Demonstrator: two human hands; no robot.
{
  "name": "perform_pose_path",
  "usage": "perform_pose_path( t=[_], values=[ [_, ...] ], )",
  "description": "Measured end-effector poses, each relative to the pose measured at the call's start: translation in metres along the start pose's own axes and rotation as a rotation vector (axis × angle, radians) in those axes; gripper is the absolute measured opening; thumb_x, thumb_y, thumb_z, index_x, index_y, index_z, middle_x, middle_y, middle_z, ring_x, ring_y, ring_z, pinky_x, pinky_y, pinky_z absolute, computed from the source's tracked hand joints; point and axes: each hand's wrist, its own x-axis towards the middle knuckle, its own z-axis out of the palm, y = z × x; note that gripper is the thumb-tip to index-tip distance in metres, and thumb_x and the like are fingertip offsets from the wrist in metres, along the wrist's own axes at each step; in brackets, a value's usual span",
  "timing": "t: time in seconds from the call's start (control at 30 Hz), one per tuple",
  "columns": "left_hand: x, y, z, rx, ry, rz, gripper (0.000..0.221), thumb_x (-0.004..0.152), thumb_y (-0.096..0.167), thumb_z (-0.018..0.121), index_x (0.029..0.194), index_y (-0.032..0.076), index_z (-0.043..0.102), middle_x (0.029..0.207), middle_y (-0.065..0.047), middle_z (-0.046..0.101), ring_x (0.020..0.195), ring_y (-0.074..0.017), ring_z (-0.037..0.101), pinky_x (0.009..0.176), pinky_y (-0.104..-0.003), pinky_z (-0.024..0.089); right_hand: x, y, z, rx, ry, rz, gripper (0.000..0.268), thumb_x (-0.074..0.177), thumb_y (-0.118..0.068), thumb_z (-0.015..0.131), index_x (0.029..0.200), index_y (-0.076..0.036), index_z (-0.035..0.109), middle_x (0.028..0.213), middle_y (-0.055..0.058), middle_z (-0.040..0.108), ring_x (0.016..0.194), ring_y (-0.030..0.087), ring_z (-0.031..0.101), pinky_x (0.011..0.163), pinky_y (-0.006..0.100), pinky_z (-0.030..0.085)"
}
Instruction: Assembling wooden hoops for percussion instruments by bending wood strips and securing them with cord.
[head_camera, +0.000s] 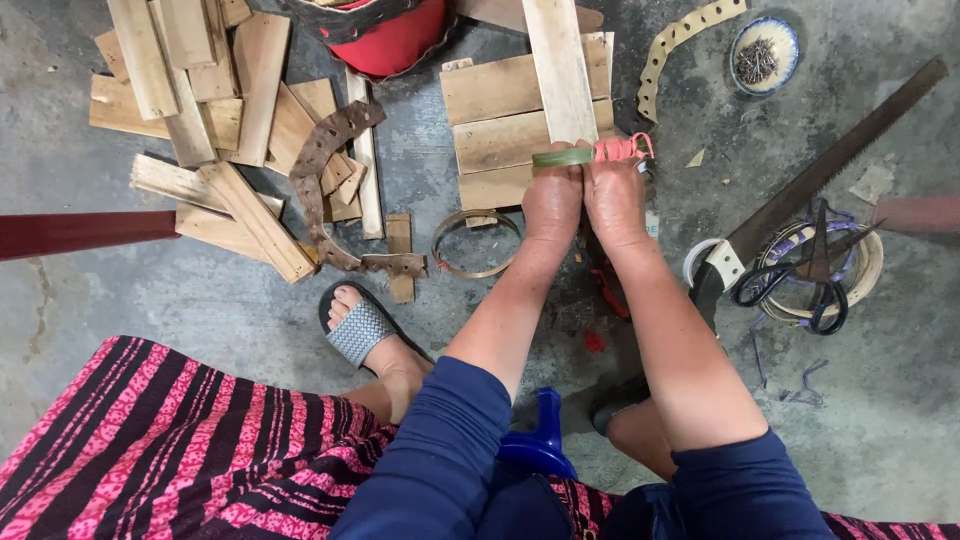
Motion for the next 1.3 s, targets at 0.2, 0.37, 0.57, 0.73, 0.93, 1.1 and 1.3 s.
perform_pose_path(
  t=[0.2,0.37,0.57,0.73,0.93,1.1,1.3],
  values=[
    [-0.005,0.023,-0.019,-0.023,-0.045,-0.037,0.019,0.1,0.038,0.043,0.108,0.023,0.052,0.086,-0.013,0.074,0.098,-0.0411,0.075,0.089,-0.055,0.061,0.007,-0.002,-0.015,0.139,-0.033,-0.013,0.024,0.104,-0.013,0.059,0.121,-0.007,0.074,0.097,0.016,0.068,0.1,0.039,0.069,0.086,0.049,0.058],
    [-0.003,0.021,-0.017,-0.012,-0.05,-0.041,0.017,0.1,0.038,0.044,0.105,0.023,0.051,0.082,-0.011,0.073,0.095,-0.0392,0.076,0.088,-0.053,0.062,0.006,-0.001,-0.018,0.152,-0.061,-0.024,0.032,0.101,-0.008,0.056,0.13,-0.007,0.07,0.102,0.015,0.066,0.106,0.038,0.065,0.091,0.047,0.056],
    [-0.003,0.014,-0.011,-0.053,-0.035,-0.03,0.013,0.1,0.033,0.044,0.103,0.024,0.053,0.082,-0.016,0.073,0.095,-0.0415,0.075,0.086,-0.054,0.061,-0.012,-0.018,-0.078,0.245,-0.024,0.106,0.032,0.1,-0.004,0.058,0.13,-0.007,0.071,0.104,0.015,0.067,0.104,0.036,0.066,0.09,0.043,0.055],
    [-0.002,0.009,-0.006,-0.041,0.018,0.012,0.011,0.099,0.03,0.045,0.102,0.022,0.053,0.08,-0.02,0.07,0.091,-0.0437,0.074,0.084,-0.055,0.061,-0.084,0.008,-0.104,0.182,-0.13,0.259,0.025,0.105,-0.011,0.064,0.128,-0.006,0.072,0.101,0.011,0.064,0.093,0.033,0.069,0.08,0.04,0.057],
    [-0.006,0.013,-0.007,0.002,0.041,-0.008,0.013,0.098,0.031,0.047,0.1,0.019,0.052,0.081,-0.02,0.069,0.091,-0.0441,0.073,0.085,-0.056,0.061,-0.16,0.022,-0.101,-0.062,-0.561,0.581,0.044,0.096,-0.04,0.074,0.127,-0.009,0.066,0.107,0.013,0.061,0.101,0.039,0.066,0.084,0.048,0.057],
    [-0.002,0.012,-0.006,0.016,0.011,-0.044,0.024,0.099,0.043,0.043,0.096,0.022,0.053,0.076,-0.01,0.071,0.089,-0.037,0.076,0.086,-0.053,0.061,-0.177,0.017,-0.106,-0.138,-0.523,0.512,0.052,0.088,-0.043,0.08,0.122,-0.01,0.062,0.101,0.009,0.061,0.097,0.032,0.069,0.082,0.042,0.058],
    [-0.007,0.017,-0.007,0.019,0.054,-0.028,0.023,0.099,0.036,0.051,0.099,0.014,0.059,0.084,-0.019,0.072,0.091,-0.0445,0.073,0.083,-0.058,0.061,-0.152,0.025,-0.07,0.123,-0.505,0.6,0.07,0.09,-0.017,0.077,0.153,-0.014,0.046,0.117,0.018,0.062,0.116,0.038,0.063,0.099,0.048,0.053]
  ],
)
